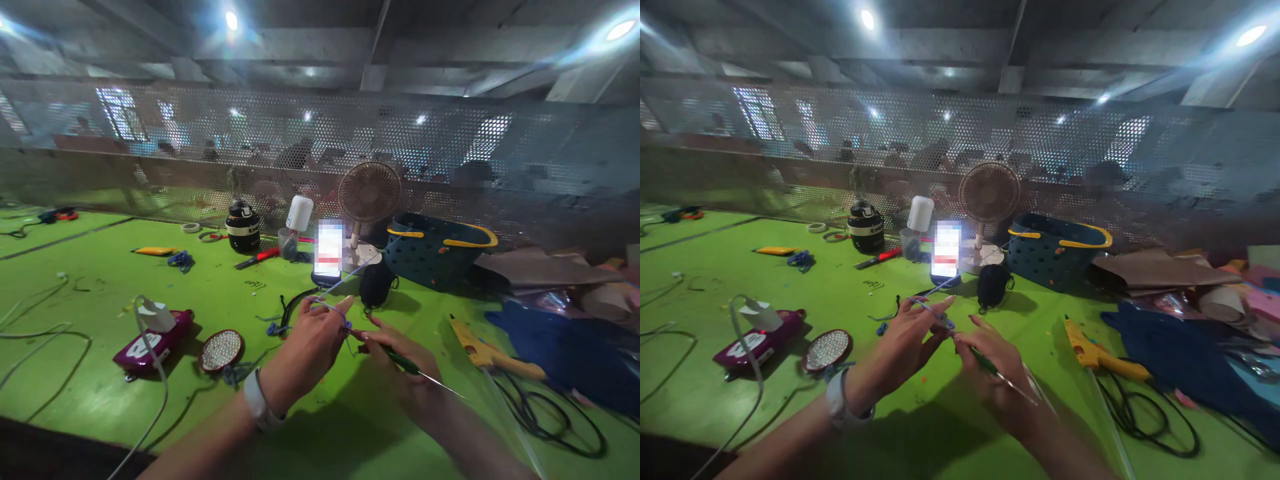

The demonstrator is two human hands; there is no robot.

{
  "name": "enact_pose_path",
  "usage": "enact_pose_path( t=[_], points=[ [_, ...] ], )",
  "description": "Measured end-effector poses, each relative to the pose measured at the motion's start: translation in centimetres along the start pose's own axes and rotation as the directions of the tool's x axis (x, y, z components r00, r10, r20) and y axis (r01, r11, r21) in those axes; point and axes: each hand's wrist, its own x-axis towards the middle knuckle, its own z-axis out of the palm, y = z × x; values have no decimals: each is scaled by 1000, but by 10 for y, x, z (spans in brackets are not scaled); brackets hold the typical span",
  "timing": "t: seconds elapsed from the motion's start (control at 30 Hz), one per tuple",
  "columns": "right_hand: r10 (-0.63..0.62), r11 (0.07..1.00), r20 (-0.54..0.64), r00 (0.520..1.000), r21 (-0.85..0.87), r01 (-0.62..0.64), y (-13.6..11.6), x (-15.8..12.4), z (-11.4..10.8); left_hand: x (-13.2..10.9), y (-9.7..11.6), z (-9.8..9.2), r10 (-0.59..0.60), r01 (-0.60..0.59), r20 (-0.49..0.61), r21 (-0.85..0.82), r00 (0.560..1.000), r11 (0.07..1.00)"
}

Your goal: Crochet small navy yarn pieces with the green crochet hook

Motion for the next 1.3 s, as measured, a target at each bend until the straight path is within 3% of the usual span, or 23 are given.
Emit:
enact_pose_path(
  t=[0.2, 0.37, 0.43, 0.5, 0.63, 0.73, 0.87, 1.07, 1.2, 1.3],
  points=[
    [-112, 991, 101, 989, -61, 118, 11, -9, 7, 0, 11, 2, -89, 89, -75, 7, 993, 996],
    [-189, 978, 133, 973, -67, 199, 27, -1, 5, 1, 13, 3, -99, 79, -117, -163, 988, 984],
    [-134, 989, 73, 988, -60, 139, 20, 2, 1, 3, 10, 2, -190, 145, -138, -284, 972, 948],
    [28, 1000, -60, 998, 17, -27, 8, 3, -3, 6, 8, -1, -287, 224, -92, -422, 954, 878],
    [241, 966, -45, 970, 112, -235, -6, -2, -9, 10, 7, -8, -358, 340, 102, -626, 928, 702],
    [324, 938, -67, 944, 157, -310, -4, -6, -11, 12, 7, -11, -353, 368, 181, -722, 918, 586],
    [298, 941, -83, 951, 192, -278, -1, -7, -10, 13, 6, -10, -328, 381, 253, -822, 910, 424],
    [272, 954, -94, 958, 156, -256, -5, -7, -9, 13, 10, -8, -418, 437, 289, -842, 861, 318],
    [152, 985, -66, 986, 94, -145, -4, -5, -9, 12, 11, -8, -436, 465, 328, -848, 838, 255],
    [-54, 998, -67, 996, -42, 52, 0, -3, -7, 12, 14, -6, -448, 418, 270, -866, 852, 275]
  ],
)
